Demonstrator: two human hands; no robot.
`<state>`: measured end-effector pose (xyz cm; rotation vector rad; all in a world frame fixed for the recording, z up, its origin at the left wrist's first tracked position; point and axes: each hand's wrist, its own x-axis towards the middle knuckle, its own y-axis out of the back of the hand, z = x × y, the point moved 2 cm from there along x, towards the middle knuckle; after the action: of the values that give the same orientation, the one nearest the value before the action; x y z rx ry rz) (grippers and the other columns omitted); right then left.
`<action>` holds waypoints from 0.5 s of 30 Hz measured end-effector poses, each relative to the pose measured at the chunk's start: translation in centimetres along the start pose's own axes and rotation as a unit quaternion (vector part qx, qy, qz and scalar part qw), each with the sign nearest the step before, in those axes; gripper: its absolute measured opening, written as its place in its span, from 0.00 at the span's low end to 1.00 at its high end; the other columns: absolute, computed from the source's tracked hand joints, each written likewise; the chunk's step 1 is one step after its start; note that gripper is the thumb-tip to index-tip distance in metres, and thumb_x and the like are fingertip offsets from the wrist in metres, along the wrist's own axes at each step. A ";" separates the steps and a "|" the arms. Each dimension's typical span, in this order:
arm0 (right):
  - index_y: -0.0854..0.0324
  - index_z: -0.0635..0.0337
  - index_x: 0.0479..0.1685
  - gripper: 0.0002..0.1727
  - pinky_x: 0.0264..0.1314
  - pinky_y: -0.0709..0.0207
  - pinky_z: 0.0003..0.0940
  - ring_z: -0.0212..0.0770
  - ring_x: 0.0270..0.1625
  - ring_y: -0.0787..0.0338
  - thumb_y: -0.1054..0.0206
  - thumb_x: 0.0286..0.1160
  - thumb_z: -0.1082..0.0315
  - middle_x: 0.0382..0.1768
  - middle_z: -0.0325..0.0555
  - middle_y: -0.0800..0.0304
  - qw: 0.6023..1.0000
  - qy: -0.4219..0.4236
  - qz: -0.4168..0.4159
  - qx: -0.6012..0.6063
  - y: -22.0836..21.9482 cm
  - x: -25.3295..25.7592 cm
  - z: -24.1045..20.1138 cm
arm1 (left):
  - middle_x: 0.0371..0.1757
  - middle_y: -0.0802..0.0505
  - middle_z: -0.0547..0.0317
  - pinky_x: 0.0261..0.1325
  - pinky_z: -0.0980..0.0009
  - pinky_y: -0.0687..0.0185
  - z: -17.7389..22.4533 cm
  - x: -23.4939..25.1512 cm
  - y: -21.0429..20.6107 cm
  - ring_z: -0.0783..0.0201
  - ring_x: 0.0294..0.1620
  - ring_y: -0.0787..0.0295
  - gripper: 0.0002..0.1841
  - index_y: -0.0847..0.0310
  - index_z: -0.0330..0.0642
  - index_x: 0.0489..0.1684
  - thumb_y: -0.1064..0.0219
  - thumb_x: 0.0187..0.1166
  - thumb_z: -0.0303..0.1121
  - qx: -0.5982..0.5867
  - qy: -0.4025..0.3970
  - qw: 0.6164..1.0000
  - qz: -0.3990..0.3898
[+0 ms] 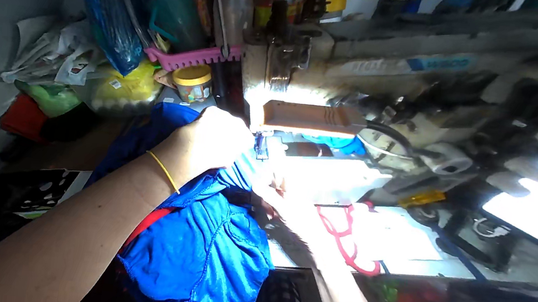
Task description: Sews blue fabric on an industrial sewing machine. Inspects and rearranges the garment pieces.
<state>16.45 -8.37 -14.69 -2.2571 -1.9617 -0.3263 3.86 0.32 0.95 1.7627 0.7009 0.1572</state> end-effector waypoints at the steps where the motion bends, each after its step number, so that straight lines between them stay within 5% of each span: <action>1: 0.17 0.56 0.43 0.11 0.20 0.27 0.19 0.24 0.15 0.24 0.31 0.78 0.58 0.16 0.33 0.22 1.000 0.001 -0.001 0.003 0.0 0.0 0.0 | 0.48 0.07 0.51 0.49 0.45 0.22 -0.2 -0.2 0.0 0.46 0.53 0.10 0.11 0.09 0.50 0.54 0.31 0.76 0.34 -0.010 -0.022 1.000 0.013; 5: 0.17 0.55 0.46 0.11 0.18 0.27 0.19 0.25 0.15 0.24 0.29 0.75 0.58 0.18 0.34 0.20 0.999 0.009 -0.002 0.032 0.2 0.1 0.0 | 0.32 0.13 0.55 0.37 0.51 0.24 0.0 0.0 0.3 0.55 0.37 0.16 0.10 0.14 0.43 0.40 0.26 0.70 0.37 -0.150 -0.164 0.975 -0.008; 8: 0.17 0.55 0.45 0.11 0.19 0.28 0.19 0.25 0.15 0.24 0.29 0.74 0.57 0.16 0.34 0.21 0.999 -0.011 0.008 0.029 0.1 -0.1 -0.1 | 0.40 0.08 0.50 0.47 0.44 0.20 -0.1 0.6 -0.8 0.48 0.46 0.10 0.12 0.11 0.45 0.50 0.29 0.74 0.38 -0.082 -0.098 0.992 0.013; 10: 0.20 0.54 0.42 0.11 0.19 0.28 0.18 0.25 0.15 0.24 0.29 0.74 0.58 0.16 0.33 0.22 0.999 -0.010 0.013 0.028 0.2 -0.3 0.0 | 0.41 0.07 0.51 0.45 0.44 0.21 -0.2 0.5 -0.8 0.47 0.46 0.10 0.11 0.10 0.49 0.51 0.32 0.77 0.39 -0.062 -0.043 0.997 0.021; 15: 0.17 0.55 0.47 0.10 0.19 0.27 0.18 0.24 0.16 0.24 0.30 0.76 0.60 0.19 0.33 0.19 0.999 -0.003 0.034 0.009 0.3 -0.8 -0.2 | 0.42 0.09 0.50 0.47 0.47 0.21 -0.1 -0.4 -0.1 0.50 0.46 0.12 0.14 0.14 0.41 0.52 0.27 0.77 0.40 -0.164 -0.108 0.979 -0.045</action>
<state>16.67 -9.20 -14.66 -2.3103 -1.8781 -0.2941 3.47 0.23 0.99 1.4045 0.5597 0.0159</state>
